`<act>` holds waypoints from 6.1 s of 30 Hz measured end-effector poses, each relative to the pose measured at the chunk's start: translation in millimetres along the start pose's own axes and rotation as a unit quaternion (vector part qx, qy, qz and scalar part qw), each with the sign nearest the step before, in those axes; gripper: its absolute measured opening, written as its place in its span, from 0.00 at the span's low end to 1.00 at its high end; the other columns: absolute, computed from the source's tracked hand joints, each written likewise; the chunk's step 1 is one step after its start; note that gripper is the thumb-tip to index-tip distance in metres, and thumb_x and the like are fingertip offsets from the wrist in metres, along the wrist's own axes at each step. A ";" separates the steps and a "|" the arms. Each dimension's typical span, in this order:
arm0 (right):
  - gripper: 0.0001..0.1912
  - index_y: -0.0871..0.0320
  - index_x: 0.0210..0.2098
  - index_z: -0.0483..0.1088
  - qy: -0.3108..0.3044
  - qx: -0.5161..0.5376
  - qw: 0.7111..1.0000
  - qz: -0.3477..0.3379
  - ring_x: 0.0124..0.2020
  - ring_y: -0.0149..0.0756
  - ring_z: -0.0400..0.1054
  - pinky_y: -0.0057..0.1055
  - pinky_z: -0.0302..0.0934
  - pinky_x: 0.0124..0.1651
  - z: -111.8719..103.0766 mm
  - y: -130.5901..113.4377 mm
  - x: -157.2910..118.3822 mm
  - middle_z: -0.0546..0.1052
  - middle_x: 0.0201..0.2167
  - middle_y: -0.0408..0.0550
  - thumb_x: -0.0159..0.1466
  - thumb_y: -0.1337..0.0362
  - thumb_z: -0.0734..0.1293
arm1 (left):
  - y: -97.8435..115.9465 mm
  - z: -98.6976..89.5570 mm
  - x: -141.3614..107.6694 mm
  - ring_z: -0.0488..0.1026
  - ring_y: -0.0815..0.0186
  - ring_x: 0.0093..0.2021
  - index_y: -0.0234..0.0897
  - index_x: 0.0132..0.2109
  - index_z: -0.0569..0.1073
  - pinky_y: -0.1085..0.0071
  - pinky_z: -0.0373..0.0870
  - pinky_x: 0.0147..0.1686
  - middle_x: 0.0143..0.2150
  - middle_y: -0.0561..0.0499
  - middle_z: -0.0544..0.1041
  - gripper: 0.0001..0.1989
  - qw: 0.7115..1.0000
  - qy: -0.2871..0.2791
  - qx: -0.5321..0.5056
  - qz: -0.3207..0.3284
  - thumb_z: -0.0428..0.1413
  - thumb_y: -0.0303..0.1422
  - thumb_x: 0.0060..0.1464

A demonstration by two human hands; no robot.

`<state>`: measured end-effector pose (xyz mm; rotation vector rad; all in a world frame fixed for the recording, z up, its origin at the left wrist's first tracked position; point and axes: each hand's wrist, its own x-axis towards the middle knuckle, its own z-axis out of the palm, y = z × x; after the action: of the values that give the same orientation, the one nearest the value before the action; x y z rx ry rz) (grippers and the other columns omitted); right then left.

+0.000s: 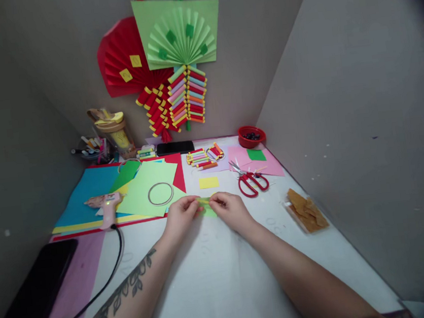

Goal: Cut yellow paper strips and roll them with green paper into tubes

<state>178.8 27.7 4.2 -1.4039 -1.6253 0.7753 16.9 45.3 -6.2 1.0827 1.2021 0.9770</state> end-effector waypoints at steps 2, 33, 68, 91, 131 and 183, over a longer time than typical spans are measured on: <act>0.06 0.57 0.27 0.71 0.002 -0.022 1.000 -0.020 0.29 0.32 0.67 0.26 0.59 0.33 -0.6 -0.7 0.1 0.75 0.26 0.44 0.57 0.67 0.62 | -2.2 -0.5 1.1 0.75 0.68 0.31 0.33 0.38 0.75 0.75 0.70 0.31 0.31 0.49 0.78 0.13 1.000 -0.004 -0.002 0.004 0.58 0.36 0.46; 0.07 0.56 0.28 0.71 -0.002 -0.093 0.994 -0.057 0.30 0.33 0.67 0.28 0.58 0.34 0.6 0.3 4.4 0.75 0.27 0.45 0.58 0.68 0.61 | -8.1 -3.9 1.7 0.76 0.66 0.33 0.34 0.37 0.77 0.72 0.71 0.34 0.31 0.47 0.79 0.14 0.998 -0.028 0.045 0.025 0.56 0.39 0.49; 0.03 0.57 0.24 0.64 0.093 0.008 0.995 0.031 0.28 0.33 0.63 0.29 0.57 0.33 0.8 12.4 11.8 0.69 0.24 0.43 0.53 0.66 0.61 | 3.2 0.1 -4.1 0.77 0.62 0.34 0.33 0.35 0.75 0.71 0.71 0.35 0.29 0.48 0.78 0.17 0.999 0.042 -0.017 -0.012 0.61 0.43 0.43; 0.04 0.57 0.24 0.65 0.078 0.038 0.994 0.063 0.26 0.33 0.63 0.28 0.57 0.30 -2.1 10.5 12.2 0.69 0.23 0.42 0.53 0.64 0.62 | -0.9 -1.3 -1.7 0.76 0.62 0.35 0.33 0.35 0.75 0.71 0.70 0.35 0.30 0.49 0.78 0.18 0.999 0.032 -0.029 -0.016 0.61 0.44 0.42; 0.05 0.56 0.25 0.66 0.064 -0.054 0.993 -0.085 0.35 0.36 0.64 0.32 0.58 0.39 -6.9 -11.0 3.4 0.69 0.28 0.45 0.57 0.70 0.61 | 16.1 4.6 -18.1 0.74 0.66 0.31 0.34 0.33 0.76 0.74 0.67 0.32 0.27 0.51 0.77 0.12 0.994 0.031 0.063 0.088 0.56 0.39 0.49; 0.14 0.59 0.39 0.69 0.106 0.199 0.972 0.070 0.26 0.32 0.66 0.28 0.58 0.28 -7.0 6.9 6.8 0.72 0.25 0.43 0.55 0.58 0.65 | 7.7 -9.0 -5.3 0.66 0.71 0.24 0.35 0.38 0.78 0.75 0.62 0.26 0.24 0.54 0.74 0.13 0.993 0.098 0.014 0.061 0.58 0.32 0.43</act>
<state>188.1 35.2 2.7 -1.2679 -1.1416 0.9384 7.3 42.8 2.1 1.1127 1.3234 1.1856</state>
